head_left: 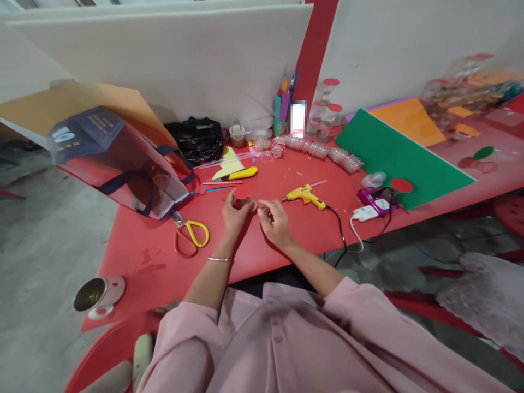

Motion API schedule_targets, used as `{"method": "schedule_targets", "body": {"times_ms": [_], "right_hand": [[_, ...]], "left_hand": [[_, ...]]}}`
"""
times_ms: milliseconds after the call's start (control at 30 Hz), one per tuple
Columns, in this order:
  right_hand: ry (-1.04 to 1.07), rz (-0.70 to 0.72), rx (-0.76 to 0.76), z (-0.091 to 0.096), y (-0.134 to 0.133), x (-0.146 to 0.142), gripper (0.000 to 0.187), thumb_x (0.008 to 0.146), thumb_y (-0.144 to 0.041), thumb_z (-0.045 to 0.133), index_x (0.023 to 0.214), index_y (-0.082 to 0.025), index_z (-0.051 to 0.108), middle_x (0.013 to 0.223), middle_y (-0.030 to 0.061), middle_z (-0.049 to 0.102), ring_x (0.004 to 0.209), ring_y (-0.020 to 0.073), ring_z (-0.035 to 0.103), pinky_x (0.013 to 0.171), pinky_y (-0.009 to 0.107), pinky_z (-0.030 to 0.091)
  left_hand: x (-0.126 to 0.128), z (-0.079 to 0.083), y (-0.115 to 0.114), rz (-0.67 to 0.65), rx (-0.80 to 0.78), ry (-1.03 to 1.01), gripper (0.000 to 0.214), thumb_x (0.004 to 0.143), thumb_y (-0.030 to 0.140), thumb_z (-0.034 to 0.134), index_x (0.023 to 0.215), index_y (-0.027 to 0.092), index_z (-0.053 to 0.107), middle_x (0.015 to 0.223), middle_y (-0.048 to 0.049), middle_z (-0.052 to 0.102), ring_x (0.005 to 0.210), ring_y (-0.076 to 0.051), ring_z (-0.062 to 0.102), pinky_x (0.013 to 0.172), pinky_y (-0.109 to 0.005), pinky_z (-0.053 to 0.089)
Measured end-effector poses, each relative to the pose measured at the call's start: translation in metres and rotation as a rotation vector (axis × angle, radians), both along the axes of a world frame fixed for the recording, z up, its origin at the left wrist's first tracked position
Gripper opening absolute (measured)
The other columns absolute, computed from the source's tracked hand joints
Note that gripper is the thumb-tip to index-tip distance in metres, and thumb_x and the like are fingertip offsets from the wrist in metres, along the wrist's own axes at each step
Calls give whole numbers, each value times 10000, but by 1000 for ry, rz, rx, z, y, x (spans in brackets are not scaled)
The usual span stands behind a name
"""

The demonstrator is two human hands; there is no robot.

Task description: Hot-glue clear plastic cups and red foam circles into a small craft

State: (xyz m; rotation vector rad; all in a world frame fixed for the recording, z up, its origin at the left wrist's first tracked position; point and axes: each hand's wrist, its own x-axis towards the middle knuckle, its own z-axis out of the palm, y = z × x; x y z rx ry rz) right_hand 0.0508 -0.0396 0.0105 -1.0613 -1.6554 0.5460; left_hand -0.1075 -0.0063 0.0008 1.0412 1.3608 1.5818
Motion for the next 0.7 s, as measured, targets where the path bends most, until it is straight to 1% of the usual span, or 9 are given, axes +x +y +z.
{"method": "schedule_targets", "body": {"times_ms": [67,100,200,267,333,433,533,633,700], "right_hand": [[-14,-10,-27,0,4,-1,437,1070,-501,570,1425,-262,656,1258,125,684,938,225,696,765,380,658],[-29,-10,-44,-1,6,-2,499,1048,-516,597,1480,-267,620,1333,143,659,1000,244,701,785,397,670],[-82,6,-83,-3,10,-5,765,958,-605,713,1615,-280,495,1529,175,560,1245,318,668,979,494,671],[-107,34,-85,-6,11,-8,921,903,-689,766,1655,-262,447,1577,190,529,1358,349,622,1131,551,605],[-111,53,-87,-10,13,-10,993,882,-755,766,1659,-230,442,1576,207,539,1417,360,594,1209,565,545],[-87,66,-142,-16,15,-12,994,884,-792,746,1645,-215,468,1532,210,609,1415,354,622,1202,542,548],[-97,87,-171,-19,17,-12,900,913,-766,732,1611,-240,520,1521,181,663,1405,339,651,1220,538,529],[-113,85,-136,-19,15,-11,805,951,-734,698,1572,-240,562,1531,165,674,1426,315,647,1246,517,504],[-90,80,-126,-17,13,-10,787,968,-729,670,1561,-223,567,1525,170,678,1419,303,654,1240,499,510]], "left_hand": [[-1,5,-3,6,21,-33,462,732,323,916,1120,207,694,1017,-64,798,894,-197,778,818,-326,634],[-1,7,-5,9,26,-47,443,737,344,923,1086,206,689,1005,-60,795,878,-190,772,812,-324,636],[0,11,-7,15,49,-88,479,725,387,952,1077,209,680,961,-39,779,857,-178,755,823,-326,633],[1,12,-7,21,64,-132,545,687,396,979,1103,216,676,940,-26,765,850,-171,746,839,-327,627],[1,11,-7,3,73,-184,618,650,410,1000,1140,224,672,939,-20,755,848,-171,741,839,-330,622],[3,11,-6,-55,94,-233,689,632,442,1013,1194,236,672,969,-26,751,876,-179,739,845,-334,615],[3,10,-8,-103,115,-253,703,659,522,1002,1217,244,676,999,-36,752,901,-183,742,859,-329,608],[0,8,-11,-113,110,-268,662,749,655,921,1215,244,692,1062,-60,763,924,-186,749,839,-314,601],[-3,6,-13,-128,97,-276,630,837,725,820,1223,238,718,1112,-84,776,919,-185,750,775,-291,583]]}}
